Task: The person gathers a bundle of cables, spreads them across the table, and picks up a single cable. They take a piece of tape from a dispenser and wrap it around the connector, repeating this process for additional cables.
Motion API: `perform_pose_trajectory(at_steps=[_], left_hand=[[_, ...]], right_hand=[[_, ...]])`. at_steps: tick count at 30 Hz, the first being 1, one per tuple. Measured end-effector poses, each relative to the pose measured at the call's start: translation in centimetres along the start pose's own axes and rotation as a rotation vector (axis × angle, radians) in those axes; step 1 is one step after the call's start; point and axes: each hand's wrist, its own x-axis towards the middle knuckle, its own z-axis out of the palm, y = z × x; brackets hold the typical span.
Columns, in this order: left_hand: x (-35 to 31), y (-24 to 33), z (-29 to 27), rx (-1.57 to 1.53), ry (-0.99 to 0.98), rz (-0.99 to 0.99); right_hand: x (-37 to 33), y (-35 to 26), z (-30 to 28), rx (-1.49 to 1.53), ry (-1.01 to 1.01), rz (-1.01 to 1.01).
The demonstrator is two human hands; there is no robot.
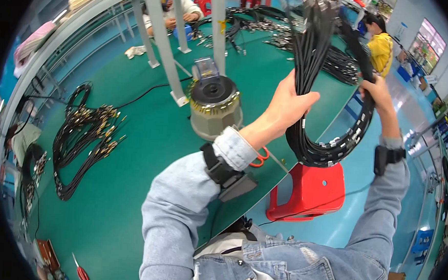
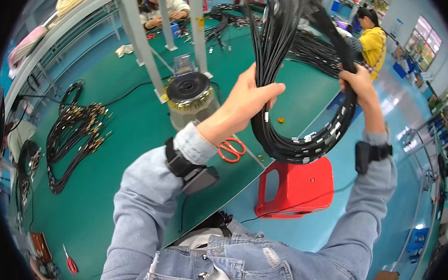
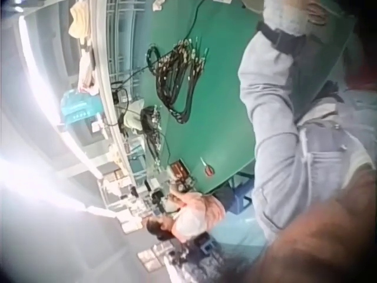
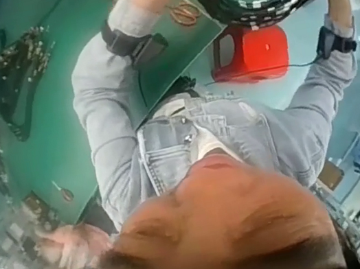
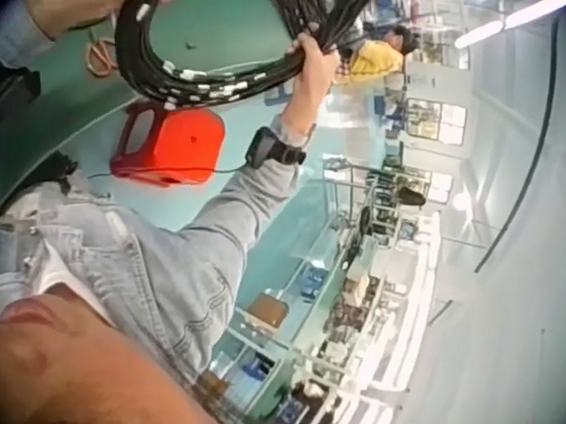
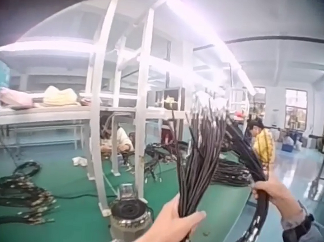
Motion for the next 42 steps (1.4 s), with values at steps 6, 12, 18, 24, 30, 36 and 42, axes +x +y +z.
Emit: perform_pose_trajectory(at_steps=[6, 12, 18, 24, 30, 36, 42], left_hand=[[-8.9, 12.5, -3.6, 0.365, 0.018, -0.041], [-23.1, 23.2, -8.6, 0.536, 0.502, 0.0], [-35.4, 27.5, -14.2, 0.562, 0.786, -0.12], [-46.5, 24.2, -29.5, 0.588, 1.072, -0.361], [-55.0, 17.3, -39.7, 0.432, 1.328, -0.505], [-54.1, 18.9, -42.7, 0.613, 1.344, -0.446], [-54.4, 20.9, -48.4, 0.862, 1.355, -0.541]], right_hand=[[-8.7, -7.2, 5.1, 0.573, -0.185, -0.157], [-14.7, -14.8, 16.6, 0.888, -0.652, -0.216], [-20.4, -17.5, 30.1, 1.115, -1.083, 0.007], [-27.6, -11.8, 43.7, 1.147, -1.079, 0.361], [-28.6, -7.5, 47.1, 1.136, -1.344, 0.848], [-27.6, -10.0, 48.0, 0.894, -1.491, 0.892], [-25.5, -10.0, 50.8, 0.264, -1.9, 0.65]])
